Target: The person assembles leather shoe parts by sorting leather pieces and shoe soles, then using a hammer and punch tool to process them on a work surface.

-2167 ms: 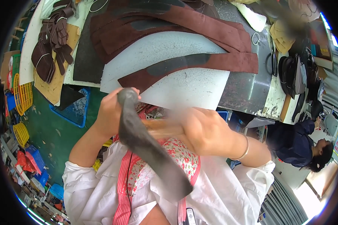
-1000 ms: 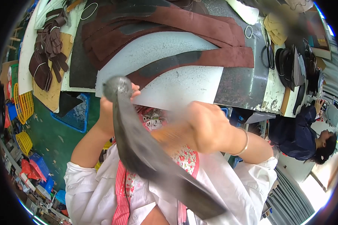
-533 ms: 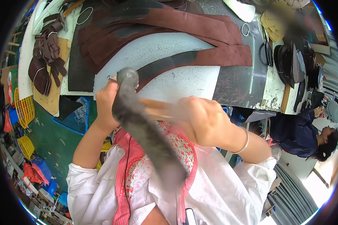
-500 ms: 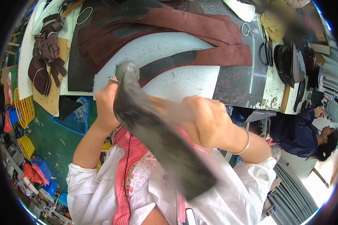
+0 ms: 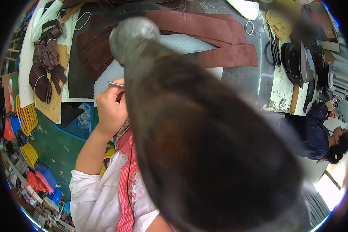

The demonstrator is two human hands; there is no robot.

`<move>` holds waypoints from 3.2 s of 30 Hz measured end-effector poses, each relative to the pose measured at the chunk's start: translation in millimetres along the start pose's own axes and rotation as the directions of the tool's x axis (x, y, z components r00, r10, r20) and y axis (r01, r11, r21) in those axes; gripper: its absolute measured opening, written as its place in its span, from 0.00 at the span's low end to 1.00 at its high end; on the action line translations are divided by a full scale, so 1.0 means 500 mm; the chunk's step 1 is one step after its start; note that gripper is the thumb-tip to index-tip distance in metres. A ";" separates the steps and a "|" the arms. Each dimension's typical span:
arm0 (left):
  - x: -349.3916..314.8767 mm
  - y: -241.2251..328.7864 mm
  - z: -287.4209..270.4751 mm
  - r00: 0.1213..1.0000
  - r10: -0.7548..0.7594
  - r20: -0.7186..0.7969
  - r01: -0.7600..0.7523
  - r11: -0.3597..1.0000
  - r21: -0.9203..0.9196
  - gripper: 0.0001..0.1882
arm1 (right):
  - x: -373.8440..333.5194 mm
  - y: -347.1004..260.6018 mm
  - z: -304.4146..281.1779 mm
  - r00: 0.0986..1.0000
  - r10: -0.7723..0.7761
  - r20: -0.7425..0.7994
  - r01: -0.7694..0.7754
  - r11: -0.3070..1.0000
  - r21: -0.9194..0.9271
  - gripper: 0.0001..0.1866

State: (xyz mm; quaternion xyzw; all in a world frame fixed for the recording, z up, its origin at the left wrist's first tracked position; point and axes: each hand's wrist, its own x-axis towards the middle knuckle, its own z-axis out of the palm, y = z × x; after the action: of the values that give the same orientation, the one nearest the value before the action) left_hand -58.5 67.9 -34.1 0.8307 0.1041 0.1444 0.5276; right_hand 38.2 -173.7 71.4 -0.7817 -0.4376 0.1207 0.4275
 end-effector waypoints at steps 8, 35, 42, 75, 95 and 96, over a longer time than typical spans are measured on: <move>-0.008 -0.020 0.013 0.935 0.338 0.110 -0.355 0.895 0.269 0.06 | -0.016 0.042 0.038 0.960 -0.198 0.198 0.228 0.963 -0.145 0.17; 0.018 -0.007 0.033 0.930 0.351 0.109 -0.367 0.900 0.234 0.05 | -0.006 0.050 0.045 0.977 -0.064 0.205 0.108 0.971 -0.214 0.17; 0.039 0.010 0.027 0.997 -0.059 0.047 0.062 0.996 -0.067 0.05 | -0.038 0.056 0.010 0.989 -0.136 0.051 0.145 0.909 -0.390 0.17; 0.062 -0.005 0.035 0.947 0.244 0.209 -0.274 0.953 0.131 0.06 | -0.015 0.054 0.000 0.958 -0.286 -0.037 0.273 0.941 -0.200 0.16; 0.073 0.011 0.025 0.929 0.294 0.225 -0.334 0.929 0.162 0.05 | -0.023 0.056 0.005 0.929 -0.276 -0.248 0.208 0.941 -0.268 0.10; 0.067 -0.004 0.031 0.890 0.400 0.220 -0.443 0.872 0.206 0.06 | -0.023 0.052 0.013 0.920 -0.320 -0.228 0.253 0.926 -0.281 0.10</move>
State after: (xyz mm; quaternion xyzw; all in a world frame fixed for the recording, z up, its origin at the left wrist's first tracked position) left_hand -21.8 66.6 -37.9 0.9024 -0.1084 0.1703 0.3807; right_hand 42.9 -185.5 45.2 -0.7646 -0.4974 -0.1063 0.3959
